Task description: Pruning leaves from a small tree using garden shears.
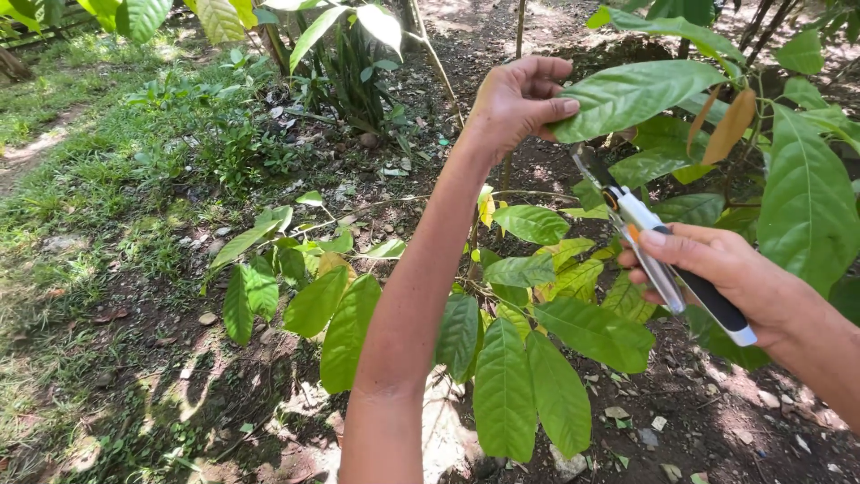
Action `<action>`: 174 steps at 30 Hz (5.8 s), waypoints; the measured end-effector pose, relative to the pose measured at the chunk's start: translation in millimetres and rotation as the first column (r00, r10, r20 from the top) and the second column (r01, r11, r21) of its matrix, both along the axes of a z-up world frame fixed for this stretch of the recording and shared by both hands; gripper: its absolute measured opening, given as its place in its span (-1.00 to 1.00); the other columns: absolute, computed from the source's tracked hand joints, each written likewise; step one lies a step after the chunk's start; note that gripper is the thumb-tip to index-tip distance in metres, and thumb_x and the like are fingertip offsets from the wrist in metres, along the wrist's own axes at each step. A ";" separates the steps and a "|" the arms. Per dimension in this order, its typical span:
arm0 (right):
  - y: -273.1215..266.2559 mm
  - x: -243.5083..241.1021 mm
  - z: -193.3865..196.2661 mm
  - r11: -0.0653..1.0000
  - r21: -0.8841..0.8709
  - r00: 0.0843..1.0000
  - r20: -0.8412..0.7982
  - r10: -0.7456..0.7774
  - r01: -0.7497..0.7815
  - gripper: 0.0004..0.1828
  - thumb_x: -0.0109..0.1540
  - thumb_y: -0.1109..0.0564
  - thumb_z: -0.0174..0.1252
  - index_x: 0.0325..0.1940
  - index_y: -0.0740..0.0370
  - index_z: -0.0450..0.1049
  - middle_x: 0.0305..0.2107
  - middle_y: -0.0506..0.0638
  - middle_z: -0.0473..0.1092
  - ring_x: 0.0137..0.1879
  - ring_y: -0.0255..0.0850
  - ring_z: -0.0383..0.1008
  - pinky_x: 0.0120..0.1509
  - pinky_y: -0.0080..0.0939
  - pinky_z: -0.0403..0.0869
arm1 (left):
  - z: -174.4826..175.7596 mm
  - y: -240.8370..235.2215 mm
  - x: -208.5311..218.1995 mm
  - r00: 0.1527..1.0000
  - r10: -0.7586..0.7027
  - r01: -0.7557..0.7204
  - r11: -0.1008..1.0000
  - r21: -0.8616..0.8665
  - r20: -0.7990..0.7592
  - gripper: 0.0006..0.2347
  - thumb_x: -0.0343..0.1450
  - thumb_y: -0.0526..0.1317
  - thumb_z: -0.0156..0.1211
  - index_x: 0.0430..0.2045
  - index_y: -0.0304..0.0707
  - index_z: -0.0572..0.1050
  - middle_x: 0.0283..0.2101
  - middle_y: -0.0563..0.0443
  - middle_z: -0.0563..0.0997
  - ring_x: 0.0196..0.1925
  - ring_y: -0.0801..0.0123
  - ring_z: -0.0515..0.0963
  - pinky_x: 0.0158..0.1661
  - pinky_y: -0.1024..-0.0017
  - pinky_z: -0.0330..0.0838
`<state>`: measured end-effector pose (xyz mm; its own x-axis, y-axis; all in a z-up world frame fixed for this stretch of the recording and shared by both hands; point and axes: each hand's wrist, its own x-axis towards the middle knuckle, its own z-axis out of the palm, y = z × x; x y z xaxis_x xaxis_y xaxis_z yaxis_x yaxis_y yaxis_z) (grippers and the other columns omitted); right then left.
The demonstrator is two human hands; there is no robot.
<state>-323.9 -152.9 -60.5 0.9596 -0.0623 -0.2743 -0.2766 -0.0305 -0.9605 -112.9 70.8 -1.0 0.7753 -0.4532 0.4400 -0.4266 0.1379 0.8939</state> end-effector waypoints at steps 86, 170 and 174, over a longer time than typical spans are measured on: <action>21.4 35.9 30.5 0.986 -0.132 0.978 0.170 0.119 -0.097 -0.20 0.16 -0.28 0.24 0.16 0.51 0.46 -0.17 0.24 0.53 -0.19 -0.13 0.58 -0.21 -0.12 0.59 | -8.5 45.9 -41.9 0.953 -0.261 0.256 0.965 -0.051 -0.153 -0.25 0.26 -0.57 0.33 0.36 -0.32 0.07 -0.19 -0.21 0.66 -0.25 0.18 0.75 -0.23 0.35 0.80; -120.0 -37.2 -264.1 0.868 0.462 0.938 -0.182 0.295 -0.183 -0.41 0.26 -0.11 0.16 0.26 0.27 0.34 -0.19 0.07 0.50 -0.23 -0.23 0.55 -0.22 -0.19 0.56 | -346.5 -91.5 -86.9 0.557 -0.122 -0.042 0.984 -0.175 -0.822 -0.42 0.37 -0.51 0.22 0.24 -0.66 0.05 -0.23 -0.48 0.63 -0.31 -0.01 0.72 -0.27 0.20 0.74; -130.3 -24.7 -276.5 0.872 0.463 0.928 -0.232 0.293 -0.160 -0.41 0.27 -0.09 0.14 0.29 0.28 0.32 -0.17 0.10 0.50 -0.21 -0.23 0.54 -0.17 -0.21 0.58 | -354.6 -92.7 -80.3 0.593 -0.155 -0.026 0.977 -0.211 -0.790 -0.42 0.37 -0.51 0.22 0.24 -0.68 0.05 -0.24 -0.47 0.63 -0.33 -0.02 0.72 -0.32 0.18 0.74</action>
